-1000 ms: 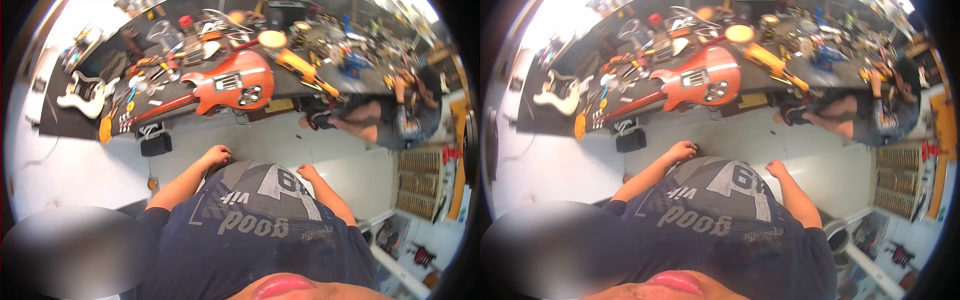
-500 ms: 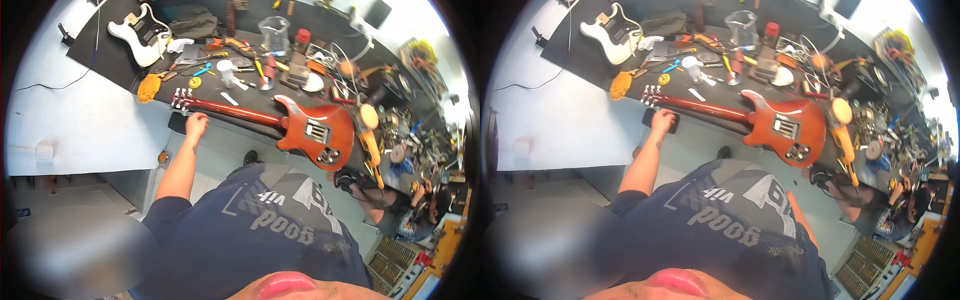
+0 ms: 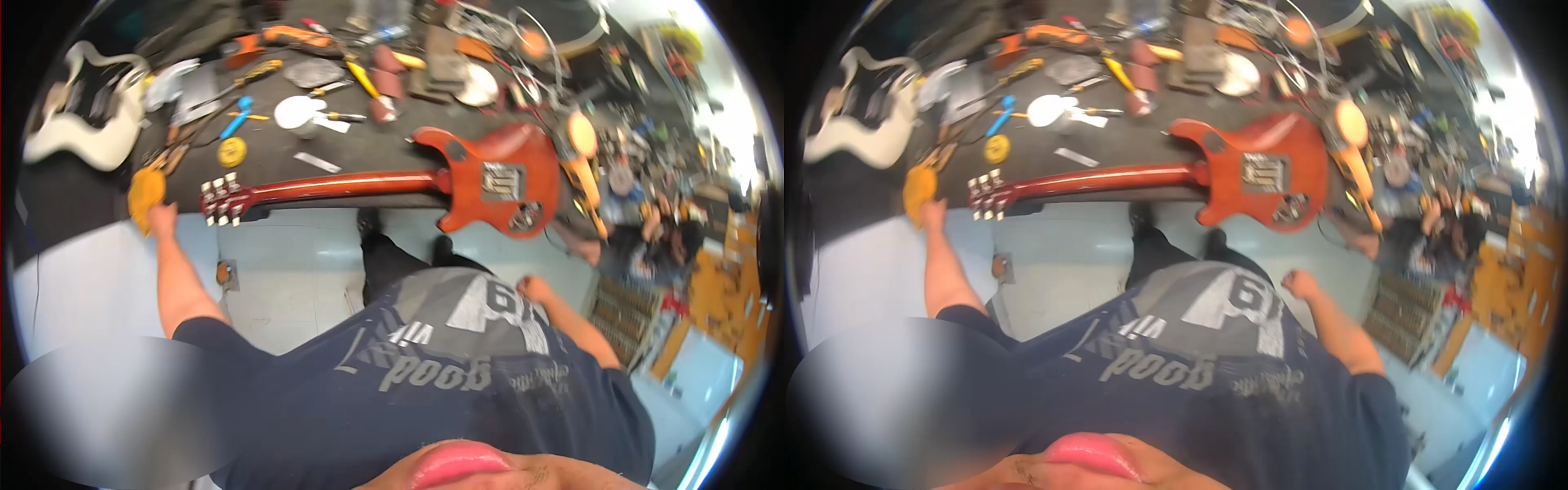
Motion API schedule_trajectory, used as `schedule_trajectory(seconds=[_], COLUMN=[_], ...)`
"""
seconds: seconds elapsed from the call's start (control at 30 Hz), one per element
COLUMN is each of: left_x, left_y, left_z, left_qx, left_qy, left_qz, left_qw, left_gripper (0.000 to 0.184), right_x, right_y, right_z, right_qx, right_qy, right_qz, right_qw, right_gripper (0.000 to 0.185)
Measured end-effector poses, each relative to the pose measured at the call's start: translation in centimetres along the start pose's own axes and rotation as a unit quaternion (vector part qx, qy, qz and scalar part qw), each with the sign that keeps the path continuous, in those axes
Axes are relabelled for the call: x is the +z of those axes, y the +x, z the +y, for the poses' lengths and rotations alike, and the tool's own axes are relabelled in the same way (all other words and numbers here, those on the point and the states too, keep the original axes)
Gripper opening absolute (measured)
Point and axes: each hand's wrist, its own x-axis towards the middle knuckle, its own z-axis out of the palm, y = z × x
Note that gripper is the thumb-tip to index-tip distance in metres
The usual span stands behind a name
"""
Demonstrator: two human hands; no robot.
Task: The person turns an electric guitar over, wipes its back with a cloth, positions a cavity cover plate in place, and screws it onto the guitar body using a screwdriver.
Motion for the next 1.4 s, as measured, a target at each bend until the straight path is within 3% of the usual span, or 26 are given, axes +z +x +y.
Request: schedule_trajectory(seconds=[0.07, 0.1, 0.13, 0.17, 0.2, 0.27, 0.4, 0.47, 0.5, 0.53, 0.6, 0.63, 0.67, 0.7, 0.73, 0.8, 0.83, 0.9, 0.93, 1.03, 1.07, 1.17, 1.3, 1.4], left_x=[-0.9, -2.6, -3.5, -4.2, -7.4, -14.6, -20.9, -21.7, -22.9, -23.6, -22.4, -22.9, -21.1, -20.3, -19.7, -18.4, -16.4, -13.4, -13.2, -12.9, -12.3, -12.3, -11.0, -11.3], left_y=[-0.7, -1.8, -2.1, -3.2, -4.9, -10.6, -20.8, -27.0, -30.4, -33.6, -36.3, -38.1, -38.6, -39.3, -40.1, -40.5, -40.4, -41.5, -42.4, -47.2, -48.1, -49.4, -50.3, -49.0], left_z=[-0.7, -0.1, -0.3, -0.5, 0.7, 5.8, 13.9, 20.5, 25.5, 30.2, 37.6, 41.5, 44.7, 47.5, 50.3, 53.7, 54.6, 56.4, 57.0, 57.8, 58.4, 60.9, 62.9, 60.3], left_qx=[0.017, -0.014, -0.078, -0.063, -0.125, -0.205, -0.178, -0.083, -0.069, -0.016, 0.143, 0.142, 0.141, 0.176, 0.178, 0.335, 0.411, 0.446, 0.505, 0.566, 0.553, 0.62, 0.614, 0.5], left_qy=[0.038, -0.056, -0.056, -0.11, -0.107, -0.358, -0.548, -0.636, -0.621, -0.648, -0.627, -0.698, -0.702, -0.677, -0.63, -0.39, -0.298, -0.242, -0.263, -0.091, -0.092, -0.056, -0.011, -0.059], left_qz=[0.08, 0.104, 0.115, 0.224, 0.218, 0.247, 0.277, 0.205, 0.164, 0.105, -0.038, -0.15, -0.206, -0.269, -0.317, -0.203, -0.131, -0.068, -0.062, -0.015, -0.015, -0.036, 0.008, 0.021], left_qw=[0.996, 0.993, 0.989, 0.966, 0.962, 0.877, 0.769, 0.739, 0.764, 0.754, 0.765, 0.686, 0.667, 0.662, 0.686, 0.833, 0.852, 0.859, 0.82, 0.819, 0.828, 0.782, 0.789, 0.864], left_gripper=[0.045, 0.043, 0.041, 0.038, 0.036, 0.033, 0.028, 0.026, 0.025, 0.025, 0.025, 0.024, 0.023, 0.023, 0.023, 0.029, 0.044, 0.058, 0.074, 0.083, 0.084, 0.077, 0.07, 0.062], right_x=[-0.3, -0.7, -1.1, -1.8, -2.3, -3.2, -7.7, -10.0, -11.7, -12.3, -13.2, -12.7, -12.8, -13.3, -12.5, -11.5, -11.4, -11.6, -11.5, -12.8, -13.6, -16.4, -17.5, -18.3], right_y=[0.3, 0.1, 0.0, -0.1, -0.1, -0.1, -2.5, -3.5, -4.6, -4.9, -5.2, -5.4, -5.2, -4.7, -3.1, -0.7, 0.5, 1.5, 2.6, 5.7, 6.3, 8.7, 9.5, 9.3], right_z=[-1.1, -2.5, -4.1, -5.6, -7.0, -9.7, -16.3, -19.4, -21.1, -22.2, -23.9, -24.1, -24.1, -23.9, -23.1, -20.0, -17.9, -14.1, -11.8, -7.5, -6.5, -5.0, -4.0, -3.5], right_qx=[-0.004, -0.022, -0.039, -0.059, -0.073, -0.112, -0.191, -0.275, -0.331, -0.385, -0.463, -0.472, -0.481, -0.488, -0.459, -0.413, -0.376, -0.26, -0.236, -0.223, -0.231, -0.234, -0.242, -0.246], right_qy=[0.011, 0.025, 0.039, 0.05, 0.078, 0.092, 0.026, 0.102, 0.14, 0.196, 0.196, 0.195, 0.19, 0.18, 0.221, 0.272, 0.276, 0.292, 0.266, 0.136, 0.082, 0.014, -0.049, -0.051], right_qz=[0.001, 0.019, 0.024, 0.03, 0.021, 0.017, 0.035, 0.101, 0.14, 0.169, 0.278, 0.317, 0.36, 0.404, 0.349, 0.287, 0.273, 0.392, 0.443, 0.517, 0.53, 0.407, 0.368, 0.329], right_qw=[1.0, 0.999, 0.998, 0.997, 0.994, 0.989, 0.981, 0.951, 0.923, 0.886, 0.819, 0.799, 0.777, 0.752, 0.787, 0.82, 0.841, 0.833, 0.823, 0.815, 0.812, 0.883, 0.896, 0.91], right_gripper=[0.045, 0.043, 0.041, 0.039, 0.037, 0.033, 0.032, 0.027, 0.023, 0.024, 0.038, 0.043, 0.049, 0.054, 0.062, 0.051, 0.048, 0.039, 0.042, 0.053, 0.057, 0.069, 0.075, 0.078])
